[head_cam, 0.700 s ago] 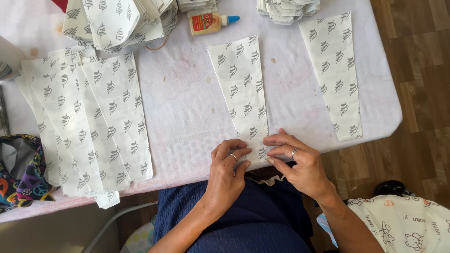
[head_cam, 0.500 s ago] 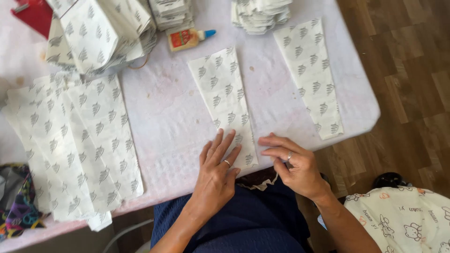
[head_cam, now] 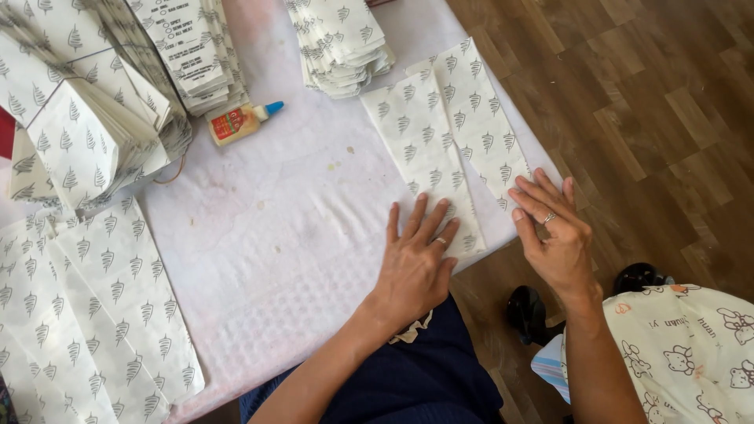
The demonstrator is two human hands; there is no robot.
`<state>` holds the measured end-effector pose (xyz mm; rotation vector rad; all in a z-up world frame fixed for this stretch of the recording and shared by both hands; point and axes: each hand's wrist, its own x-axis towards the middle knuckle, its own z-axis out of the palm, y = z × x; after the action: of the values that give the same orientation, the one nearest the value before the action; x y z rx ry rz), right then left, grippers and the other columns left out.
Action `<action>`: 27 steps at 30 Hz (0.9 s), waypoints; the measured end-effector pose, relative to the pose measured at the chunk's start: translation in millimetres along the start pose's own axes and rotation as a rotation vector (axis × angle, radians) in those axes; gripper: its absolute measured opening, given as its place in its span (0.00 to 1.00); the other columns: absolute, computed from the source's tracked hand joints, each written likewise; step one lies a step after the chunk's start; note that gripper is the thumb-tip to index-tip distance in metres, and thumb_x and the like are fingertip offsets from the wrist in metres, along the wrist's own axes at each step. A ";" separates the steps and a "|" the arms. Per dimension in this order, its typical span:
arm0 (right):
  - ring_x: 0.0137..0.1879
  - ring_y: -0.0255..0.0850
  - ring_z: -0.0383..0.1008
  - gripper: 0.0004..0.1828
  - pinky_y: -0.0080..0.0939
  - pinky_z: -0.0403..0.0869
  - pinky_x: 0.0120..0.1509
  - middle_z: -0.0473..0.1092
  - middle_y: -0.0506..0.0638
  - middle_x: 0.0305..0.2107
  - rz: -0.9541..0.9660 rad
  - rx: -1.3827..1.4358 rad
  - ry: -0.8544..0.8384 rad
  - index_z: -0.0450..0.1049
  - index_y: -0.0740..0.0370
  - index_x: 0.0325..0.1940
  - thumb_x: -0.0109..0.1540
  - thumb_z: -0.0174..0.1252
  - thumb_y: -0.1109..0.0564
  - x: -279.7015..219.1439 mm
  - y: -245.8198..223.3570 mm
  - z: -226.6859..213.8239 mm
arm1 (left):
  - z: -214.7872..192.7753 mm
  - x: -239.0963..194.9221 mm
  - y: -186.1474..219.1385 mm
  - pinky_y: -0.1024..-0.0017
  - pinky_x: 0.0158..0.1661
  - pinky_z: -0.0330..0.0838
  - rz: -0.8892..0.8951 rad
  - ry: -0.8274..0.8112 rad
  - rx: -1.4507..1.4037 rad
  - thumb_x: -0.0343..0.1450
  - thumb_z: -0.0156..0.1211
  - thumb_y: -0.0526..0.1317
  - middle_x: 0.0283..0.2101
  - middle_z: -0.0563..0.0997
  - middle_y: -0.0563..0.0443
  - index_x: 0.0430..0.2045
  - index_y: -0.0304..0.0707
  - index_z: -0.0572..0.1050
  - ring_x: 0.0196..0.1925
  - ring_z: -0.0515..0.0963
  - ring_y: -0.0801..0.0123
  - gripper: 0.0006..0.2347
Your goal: Applying glue to the edges of paper strips and stacking them to assemble paper bags or packaging components.
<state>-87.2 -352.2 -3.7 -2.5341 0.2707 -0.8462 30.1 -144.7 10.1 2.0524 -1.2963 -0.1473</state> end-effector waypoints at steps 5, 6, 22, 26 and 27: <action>0.72 0.54 0.68 0.13 0.49 0.54 0.82 0.75 0.57 0.57 0.065 0.037 0.015 0.80 0.61 0.56 0.67 0.61 0.65 1.4 6.7 -6.9 | 32.0 30.3 9.6 0.29 0.69 0.44 0.007 0.029 0.018 0.64 0.66 0.36 0.66 0.72 0.31 0.54 0.31 0.78 0.74 0.61 0.32 0.22; 0.71 0.54 0.68 0.13 0.49 0.56 0.82 0.75 0.58 0.57 0.077 0.057 0.015 0.80 0.61 0.56 0.67 0.60 0.65 1.6 5.4 -7.5 | 33.5 33.3 12.1 0.29 0.68 0.45 -0.013 0.038 0.014 0.64 0.66 0.37 0.65 0.72 0.30 0.54 0.30 0.78 0.74 0.61 0.31 0.22; 0.74 0.70 0.69 0.12 0.66 0.67 0.83 0.70 0.77 0.63 -0.095 0.055 0.087 0.76 0.86 0.60 0.73 0.60 0.74 -17.2 0.6 -13.2 | -28.8 -38.3 -31.7 0.36 0.74 0.52 0.046 0.324 -0.194 0.75 0.58 0.40 0.67 0.71 0.34 0.54 0.32 0.75 0.76 0.62 0.38 0.15; 0.79 0.79 0.68 0.11 0.73 0.70 0.85 0.70 0.87 0.66 -0.090 0.043 0.085 0.76 0.92 0.63 0.78 0.61 0.77 -32.6 6.0 -12.3 | -101.3 -138.0 -113.8 0.42 0.72 0.52 -0.214 0.499 0.269 0.70 0.46 0.24 0.68 0.69 0.39 0.59 0.36 0.72 0.75 0.63 0.44 0.21; 0.82 0.80 0.66 0.11 0.73 0.70 0.86 0.69 0.87 0.67 -0.057 0.071 0.071 0.75 0.93 0.64 0.79 0.59 0.76 -36.3 6.2 -11.7 | -118.4 -168.3 -135.6 0.44 0.72 0.52 -0.373 0.522 0.429 0.63 0.40 0.15 0.69 0.67 0.40 0.60 0.34 0.72 0.76 0.61 0.44 0.30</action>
<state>-123.4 -350.2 -17.2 -2.4594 0.1881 -0.9514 100.7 88.6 -26.4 2.4518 -0.6522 0.5117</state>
